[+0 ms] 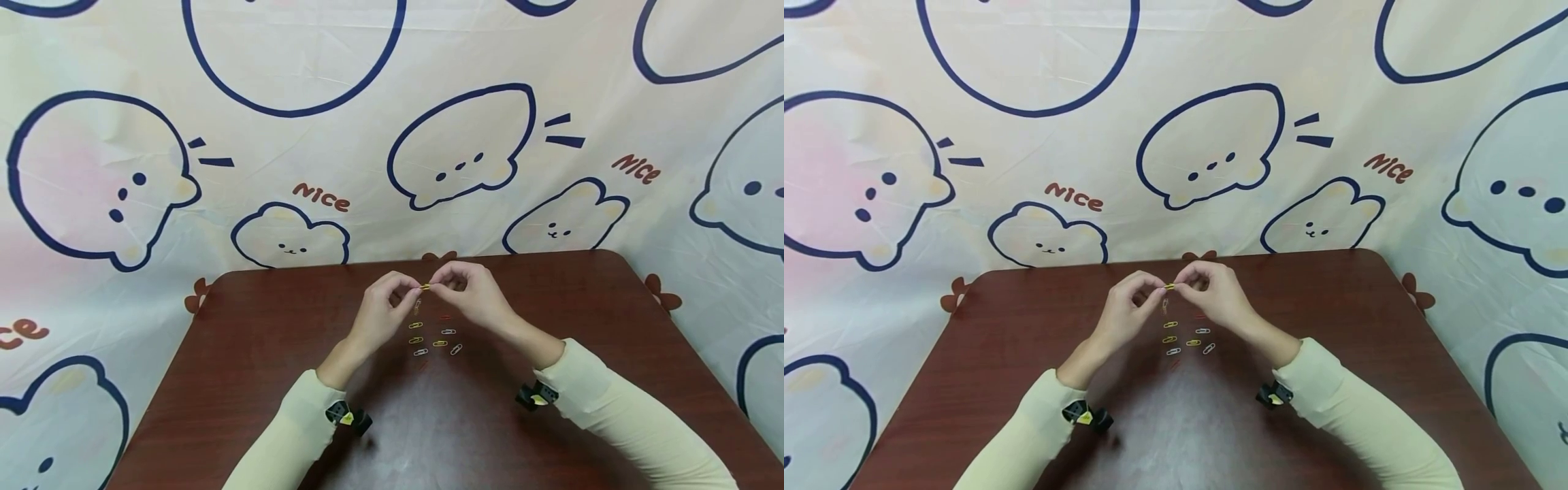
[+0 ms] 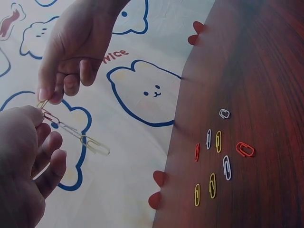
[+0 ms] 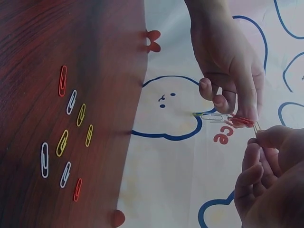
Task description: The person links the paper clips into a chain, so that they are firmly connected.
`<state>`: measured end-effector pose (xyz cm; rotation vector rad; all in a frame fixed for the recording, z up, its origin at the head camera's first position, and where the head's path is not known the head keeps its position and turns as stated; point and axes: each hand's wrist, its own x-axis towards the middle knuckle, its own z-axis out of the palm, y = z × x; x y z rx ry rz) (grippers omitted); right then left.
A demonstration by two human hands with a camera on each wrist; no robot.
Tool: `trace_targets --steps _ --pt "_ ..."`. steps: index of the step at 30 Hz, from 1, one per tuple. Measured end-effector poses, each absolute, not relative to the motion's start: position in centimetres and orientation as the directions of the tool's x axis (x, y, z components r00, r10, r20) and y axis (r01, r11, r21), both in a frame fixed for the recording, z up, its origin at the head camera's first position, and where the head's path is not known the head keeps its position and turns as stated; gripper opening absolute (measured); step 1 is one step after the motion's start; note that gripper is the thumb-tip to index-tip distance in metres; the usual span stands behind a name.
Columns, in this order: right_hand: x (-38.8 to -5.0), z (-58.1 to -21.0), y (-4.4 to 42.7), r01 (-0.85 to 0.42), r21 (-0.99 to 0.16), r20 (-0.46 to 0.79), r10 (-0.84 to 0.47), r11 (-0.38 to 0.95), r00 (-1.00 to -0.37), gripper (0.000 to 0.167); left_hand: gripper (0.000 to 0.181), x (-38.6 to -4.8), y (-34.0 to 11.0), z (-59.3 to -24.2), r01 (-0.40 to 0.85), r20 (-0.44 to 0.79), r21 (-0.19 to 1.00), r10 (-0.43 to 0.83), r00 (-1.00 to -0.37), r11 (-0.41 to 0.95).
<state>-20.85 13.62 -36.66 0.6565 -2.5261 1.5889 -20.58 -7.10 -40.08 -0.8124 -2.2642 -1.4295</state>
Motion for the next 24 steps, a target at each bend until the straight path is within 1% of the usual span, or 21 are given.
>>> trace_targets --steps 6,11,24 --pt "-20.62 -36.70 13.34 -0.402 -0.846 0.298 -0.315 0.351 -0.901 0.006 0.005 -20.54 -7.18 -40.16 0.624 0.558 0.702 0.278 -0.782 0.344" --pt "-20.63 -36.74 13.32 -0.414 -0.841 0.308 -0.321 0.348 -0.896 0.005 0.007 -20.50 -7.31 -40.16 0.626 0.561 0.707 0.278 -0.780 0.328" --pt "-20.86 -37.44 13.97 -0.386 -0.845 0.271 -0.326 0.370 -0.906 0.009 0.005 -20.65 -7.79 -40.25 0.635 0.570 0.686 0.281 -0.772 0.354"
